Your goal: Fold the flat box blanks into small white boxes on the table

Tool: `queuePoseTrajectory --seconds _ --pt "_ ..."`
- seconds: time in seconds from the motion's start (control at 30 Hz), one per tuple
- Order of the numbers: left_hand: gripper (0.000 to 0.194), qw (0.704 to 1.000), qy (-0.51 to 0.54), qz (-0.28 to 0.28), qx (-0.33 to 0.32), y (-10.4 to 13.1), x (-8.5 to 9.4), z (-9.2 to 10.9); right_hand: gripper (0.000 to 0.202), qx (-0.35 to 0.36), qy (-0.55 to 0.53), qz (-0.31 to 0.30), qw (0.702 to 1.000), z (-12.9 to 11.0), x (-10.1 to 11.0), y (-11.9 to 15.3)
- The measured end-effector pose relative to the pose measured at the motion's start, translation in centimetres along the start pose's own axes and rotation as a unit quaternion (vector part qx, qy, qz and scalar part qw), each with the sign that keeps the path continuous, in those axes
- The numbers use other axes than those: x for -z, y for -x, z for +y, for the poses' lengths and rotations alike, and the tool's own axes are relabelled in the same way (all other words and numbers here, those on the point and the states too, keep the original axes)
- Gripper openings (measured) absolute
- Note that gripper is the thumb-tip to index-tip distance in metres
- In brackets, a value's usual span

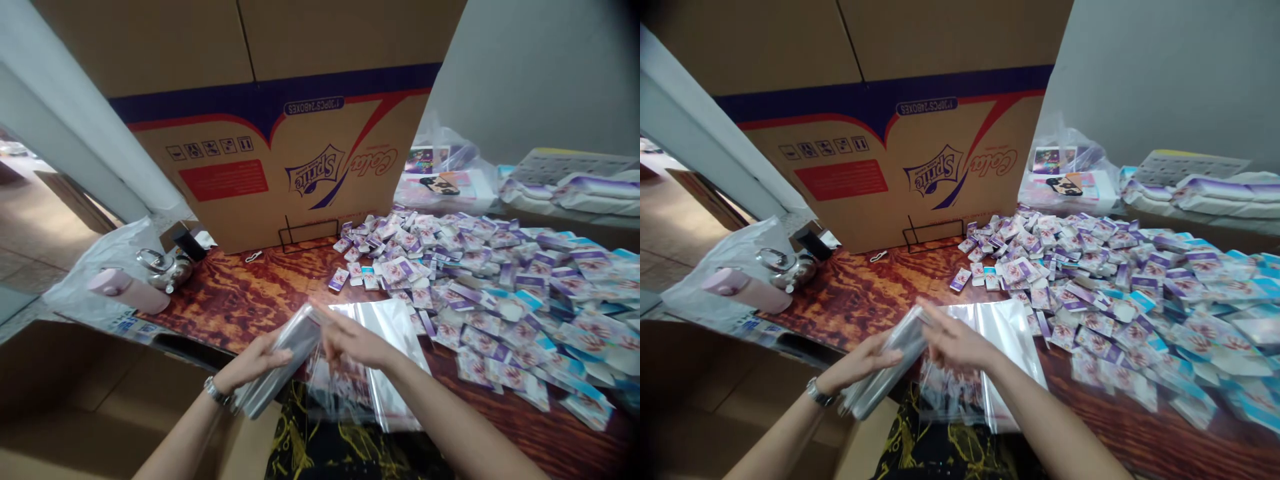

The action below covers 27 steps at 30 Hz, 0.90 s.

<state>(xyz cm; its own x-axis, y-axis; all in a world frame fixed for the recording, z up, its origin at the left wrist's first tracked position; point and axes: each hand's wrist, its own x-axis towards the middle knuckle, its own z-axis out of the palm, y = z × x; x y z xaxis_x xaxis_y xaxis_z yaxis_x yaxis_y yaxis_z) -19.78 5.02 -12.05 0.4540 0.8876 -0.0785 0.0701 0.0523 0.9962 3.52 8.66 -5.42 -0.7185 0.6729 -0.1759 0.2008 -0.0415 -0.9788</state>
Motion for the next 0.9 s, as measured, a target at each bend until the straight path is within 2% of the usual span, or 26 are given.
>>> queuePoseTrajectory --seconds 0.03,0.07,0.13,0.17,0.2,0.27,0.3,0.33,0.4,0.47,0.57,0.67,0.8,0.9 --pt "0.053 1.0 -0.007 0.016 -0.01 -0.3 -0.1 -0.1 0.053 0.038 0.111 -0.023 0.993 -0.5 -0.7 0.3" --pt "0.059 0.999 -0.004 0.039 -0.019 -0.5 -0.3 -0.2 0.048 0.081 0.209 -0.045 0.973 -0.8 -1.4 0.7" --pt "0.072 0.996 0.031 0.083 -0.033 -0.9 -0.6 -0.7 0.037 0.152 0.328 -0.059 0.93 -0.7 -2.3 1.1" --pt "0.077 0.993 0.06 0.096 -0.037 -1.1 -0.7 -0.9 0.033 0.169 0.344 -0.034 0.923 -0.4 -2.3 1.1" --pt "0.082 0.99 0.091 0.101 -0.037 -1.2 -0.7 -1.0 0.03 0.171 0.331 0.017 0.928 0.1 -2.1 1.0" --pt "0.087 0.985 0.135 0.103 -0.031 -1.5 -0.8 -0.9 0.03 0.133 0.225 0.159 0.952 1.4 -1.5 0.3" --pt "0.088 0.984 0.144 0.104 -0.026 -1.8 -0.9 -0.7 0.032 0.104 0.138 0.213 0.962 2.0 -1.2 -0.3" --pt "0.089 0.983 0.148 0.102 -0.024 -2.0 -1.0 -0.4 0.034 0.076 0.041 0.24 0.967 2.6 -1.1 -1.0" --pt "0.088 0.985 0.15 0.081 -0.028 -2.6 -1.3 0.3 0.039 0.038 -0.134 0.227 0.964 3.5 -1.2 -2.4" --pt "0.084 0.985 0.16 0.047 -0.037 -3.0 -1.4 0.9 0.04 0.026 -0.245 0.21 0.946 3.8 -1.5 -3.8" --pt "0.067 0.988 0.146 0.023 -0.033 -3.0 -0.7 0.9 0.041 0.021 -0.31 0.271 0.911 3.7 -1.1 -5.5" --pt "0.053 0.996 0.089 0.026 -0.013 -2.9 0.9 0.0 0.044 0.026 -0.339 0.327 0.882 3.6 0.5 -7.1" --pt "0.051 0.997 0.057 0.059 0.007 -3.7 3.5 -1.4 0.044 0.026 -0.354 0.349 0.868 3.8 2.8 -9.9" --pt "0.048 0.994 0.06 0.091 0.005 -5.3 5.2 -1.6 0.045 0.017 -0.366 0.343 0.865 3.7 3.7 -12.2"
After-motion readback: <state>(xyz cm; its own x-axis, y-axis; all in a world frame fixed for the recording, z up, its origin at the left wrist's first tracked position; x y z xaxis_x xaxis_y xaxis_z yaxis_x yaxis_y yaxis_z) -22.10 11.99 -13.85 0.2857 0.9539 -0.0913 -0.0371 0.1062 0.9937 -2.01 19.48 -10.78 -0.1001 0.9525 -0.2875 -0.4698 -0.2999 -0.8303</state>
